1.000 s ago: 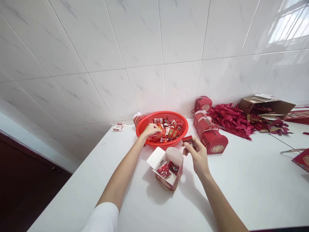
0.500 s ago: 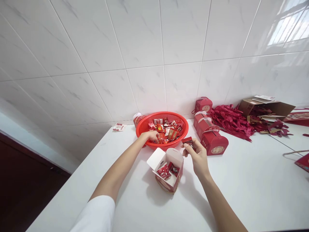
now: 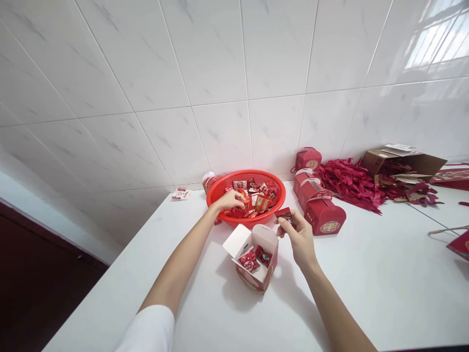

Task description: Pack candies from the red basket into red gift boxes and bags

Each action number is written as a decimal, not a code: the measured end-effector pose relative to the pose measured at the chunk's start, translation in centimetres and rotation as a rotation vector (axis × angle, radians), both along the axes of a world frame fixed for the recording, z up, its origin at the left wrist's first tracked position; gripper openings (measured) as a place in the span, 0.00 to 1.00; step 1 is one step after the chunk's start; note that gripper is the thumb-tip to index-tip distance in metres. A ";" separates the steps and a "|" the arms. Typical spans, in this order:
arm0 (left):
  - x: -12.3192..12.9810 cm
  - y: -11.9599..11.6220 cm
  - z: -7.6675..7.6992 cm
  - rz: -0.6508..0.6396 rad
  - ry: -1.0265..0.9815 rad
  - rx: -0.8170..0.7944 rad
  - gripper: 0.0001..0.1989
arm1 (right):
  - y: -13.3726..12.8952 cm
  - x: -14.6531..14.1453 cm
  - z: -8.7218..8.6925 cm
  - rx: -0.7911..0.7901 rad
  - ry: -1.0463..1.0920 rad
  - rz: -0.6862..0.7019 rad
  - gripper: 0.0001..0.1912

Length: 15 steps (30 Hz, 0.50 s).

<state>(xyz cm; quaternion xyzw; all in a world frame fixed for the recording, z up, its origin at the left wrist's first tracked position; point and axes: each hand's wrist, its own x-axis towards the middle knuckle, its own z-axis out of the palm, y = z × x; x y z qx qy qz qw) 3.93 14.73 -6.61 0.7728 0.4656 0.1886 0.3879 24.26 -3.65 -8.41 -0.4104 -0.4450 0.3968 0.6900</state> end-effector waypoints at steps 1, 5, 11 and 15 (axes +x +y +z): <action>0.0 -0.2 0.2 0.021 -0.054 0.002 0.09 | 0.0 0.0 0.0 0.000 0.002 0.000 0.09; -0.2 -1.1 0.8 0.117 -0.275 -0.058 0.11 | 0.0 0.0 0.0 -0.003 0.001 -0.007 0.09; -0.6 -2.9 1.2 0.124 -0.366 -0.108 0.19 | 0.0 0.0 -0.1 0.000 -0.008 0.001 0.09; -0.7 -4.4 1.5 0.115 -0.348 -0.078 0.25 | -0.2 0.0 0.0 0.004 -0.027 0.009 0.09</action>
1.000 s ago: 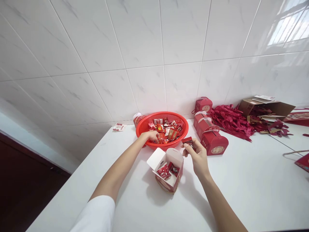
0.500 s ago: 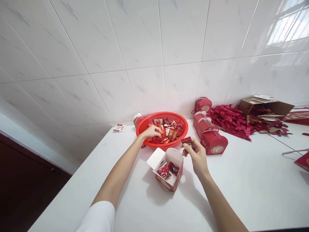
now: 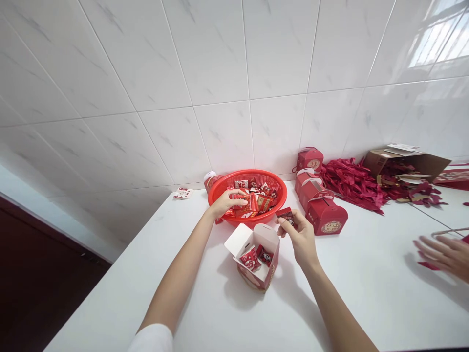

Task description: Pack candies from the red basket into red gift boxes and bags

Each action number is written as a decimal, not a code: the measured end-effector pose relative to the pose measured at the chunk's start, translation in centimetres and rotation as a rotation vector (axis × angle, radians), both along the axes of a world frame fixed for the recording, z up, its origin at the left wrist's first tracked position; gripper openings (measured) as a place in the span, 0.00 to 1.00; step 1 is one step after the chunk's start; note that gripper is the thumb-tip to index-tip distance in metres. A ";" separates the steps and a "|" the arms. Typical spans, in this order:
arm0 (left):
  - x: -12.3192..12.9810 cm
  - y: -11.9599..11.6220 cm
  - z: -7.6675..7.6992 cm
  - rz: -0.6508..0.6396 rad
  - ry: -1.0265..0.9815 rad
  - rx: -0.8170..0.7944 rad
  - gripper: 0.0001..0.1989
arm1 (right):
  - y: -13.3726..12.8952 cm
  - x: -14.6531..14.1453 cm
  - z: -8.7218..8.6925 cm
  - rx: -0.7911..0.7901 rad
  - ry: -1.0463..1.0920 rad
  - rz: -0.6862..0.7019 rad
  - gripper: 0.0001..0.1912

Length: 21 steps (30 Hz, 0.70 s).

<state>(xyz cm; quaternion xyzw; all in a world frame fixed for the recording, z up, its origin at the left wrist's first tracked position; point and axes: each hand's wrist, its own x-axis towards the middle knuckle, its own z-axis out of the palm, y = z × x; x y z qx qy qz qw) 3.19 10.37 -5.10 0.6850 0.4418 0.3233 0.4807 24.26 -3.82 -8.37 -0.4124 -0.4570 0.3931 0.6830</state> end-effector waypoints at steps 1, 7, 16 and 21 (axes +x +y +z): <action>0.0 -0.3 0.0 0.007 -0.013 0.006 0.26 | 0.0 0.0 0.0 0.000 -0.007 0.001 0.09; 0.2 -1.7 -0.3 0.011 -0.208 -0.024 0.29 | -0.1 0.0 0.0 -0.012 -0.011 0.004 0.10; -0.1 -5.0 2.1 -0.106 -0.015 0.039 0.27 | -0.1 0.0 0.1 -0.024 -0.128 0.019 0.15; 0.0 -6.9 3.5 -0.323 0.146 0.097 0.19 | 0.3 0.4 -0.6 -0.054 -0.226 0.120 0.15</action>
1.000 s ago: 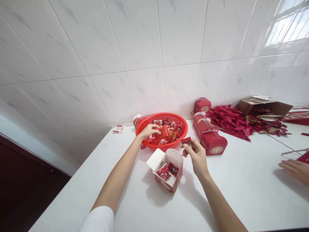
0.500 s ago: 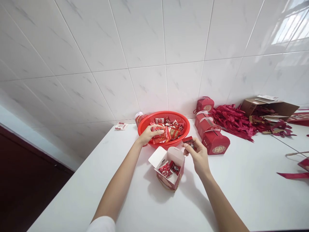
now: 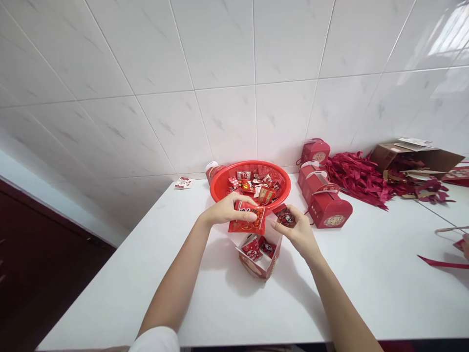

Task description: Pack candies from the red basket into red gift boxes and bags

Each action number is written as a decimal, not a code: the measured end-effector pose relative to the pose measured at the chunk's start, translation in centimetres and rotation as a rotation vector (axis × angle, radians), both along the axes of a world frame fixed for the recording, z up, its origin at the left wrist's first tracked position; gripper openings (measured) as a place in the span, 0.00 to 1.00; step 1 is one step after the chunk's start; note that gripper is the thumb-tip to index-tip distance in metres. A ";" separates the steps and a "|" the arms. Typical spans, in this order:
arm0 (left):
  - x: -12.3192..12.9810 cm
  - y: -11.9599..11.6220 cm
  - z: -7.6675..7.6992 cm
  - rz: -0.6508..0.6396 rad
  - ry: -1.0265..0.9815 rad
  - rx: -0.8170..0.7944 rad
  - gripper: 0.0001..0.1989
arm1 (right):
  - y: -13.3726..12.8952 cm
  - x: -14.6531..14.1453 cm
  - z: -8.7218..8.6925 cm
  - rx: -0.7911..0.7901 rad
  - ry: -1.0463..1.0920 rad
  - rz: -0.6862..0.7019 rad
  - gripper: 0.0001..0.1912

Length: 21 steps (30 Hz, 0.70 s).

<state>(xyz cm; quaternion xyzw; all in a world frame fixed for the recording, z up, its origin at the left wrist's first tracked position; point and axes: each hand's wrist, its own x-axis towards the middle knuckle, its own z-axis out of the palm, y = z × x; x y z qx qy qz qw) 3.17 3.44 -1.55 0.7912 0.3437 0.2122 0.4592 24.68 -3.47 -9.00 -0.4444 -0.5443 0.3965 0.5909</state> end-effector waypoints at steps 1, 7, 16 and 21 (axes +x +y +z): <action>0.1 -0.3 0.2 -0.011 0.026 0.005 0.18 | 0.1 0.1 -0.1 -0.004 -0.002 0.013 0.16; 0.6 -1.3 1.0 -0.110 0.172 0.050 0.16 | 0.1 0.0 0.0 -0.031 -0.001 0.020 0.13; 0.9 -1.8 1.0 -0.202 0.262 0.022 0.10 | 0.2 0.2 -0.3 -0.005 -0.087 -0.035 0.09; 0.7 -1.6 0.2 -0.181 0.312 0.065 0.13 | 0.1 0.2 -0.1 -0.014 -0.107 -0.052 0.08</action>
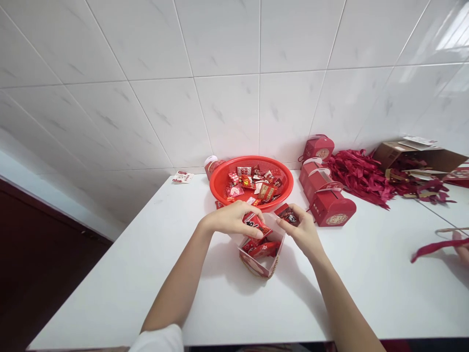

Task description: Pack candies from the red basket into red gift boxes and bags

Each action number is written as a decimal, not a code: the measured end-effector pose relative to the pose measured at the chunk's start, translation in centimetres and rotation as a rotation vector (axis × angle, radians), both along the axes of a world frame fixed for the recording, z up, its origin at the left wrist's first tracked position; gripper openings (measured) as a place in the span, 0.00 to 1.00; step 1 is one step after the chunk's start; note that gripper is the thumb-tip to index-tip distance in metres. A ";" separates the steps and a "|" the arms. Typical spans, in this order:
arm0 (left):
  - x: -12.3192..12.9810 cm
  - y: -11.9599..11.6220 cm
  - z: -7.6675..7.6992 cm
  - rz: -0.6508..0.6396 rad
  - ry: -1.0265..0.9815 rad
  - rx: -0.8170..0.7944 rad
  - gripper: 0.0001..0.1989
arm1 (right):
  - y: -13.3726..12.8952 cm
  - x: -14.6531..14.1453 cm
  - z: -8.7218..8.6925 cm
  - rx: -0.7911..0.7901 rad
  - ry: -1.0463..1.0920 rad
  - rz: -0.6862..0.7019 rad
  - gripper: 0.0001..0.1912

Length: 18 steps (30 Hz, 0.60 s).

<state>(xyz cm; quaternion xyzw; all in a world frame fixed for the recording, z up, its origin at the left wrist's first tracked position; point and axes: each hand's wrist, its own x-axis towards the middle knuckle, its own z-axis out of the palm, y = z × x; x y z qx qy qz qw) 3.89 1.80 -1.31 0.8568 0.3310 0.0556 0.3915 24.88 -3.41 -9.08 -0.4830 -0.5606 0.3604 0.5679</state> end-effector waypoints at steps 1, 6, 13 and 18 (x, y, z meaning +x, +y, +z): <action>0.0 0.0 -0.2 0.009 0.006 0.012 0.15 | 0.0 0.0 0.0 -0.005 -0.002 -0.001 0.08; 0.0 -0.3 -0.9 0.049 0.002 -0.024 0.22 | 0.0 0.0 0.1 -0.010 0.013 -0.001 0.07; 1.2 -2.0 -0.7 -0.120 0.086 -0.013 0.06 | -0.1 0.1 0.1 -0.054 0.023 0.024 0.11; 2.5 -2.7 -2.1 -0.225 0.221 -0.011 0.09 | -0.1 0.0 0.1 -0.040 -0.001 0.018 0.11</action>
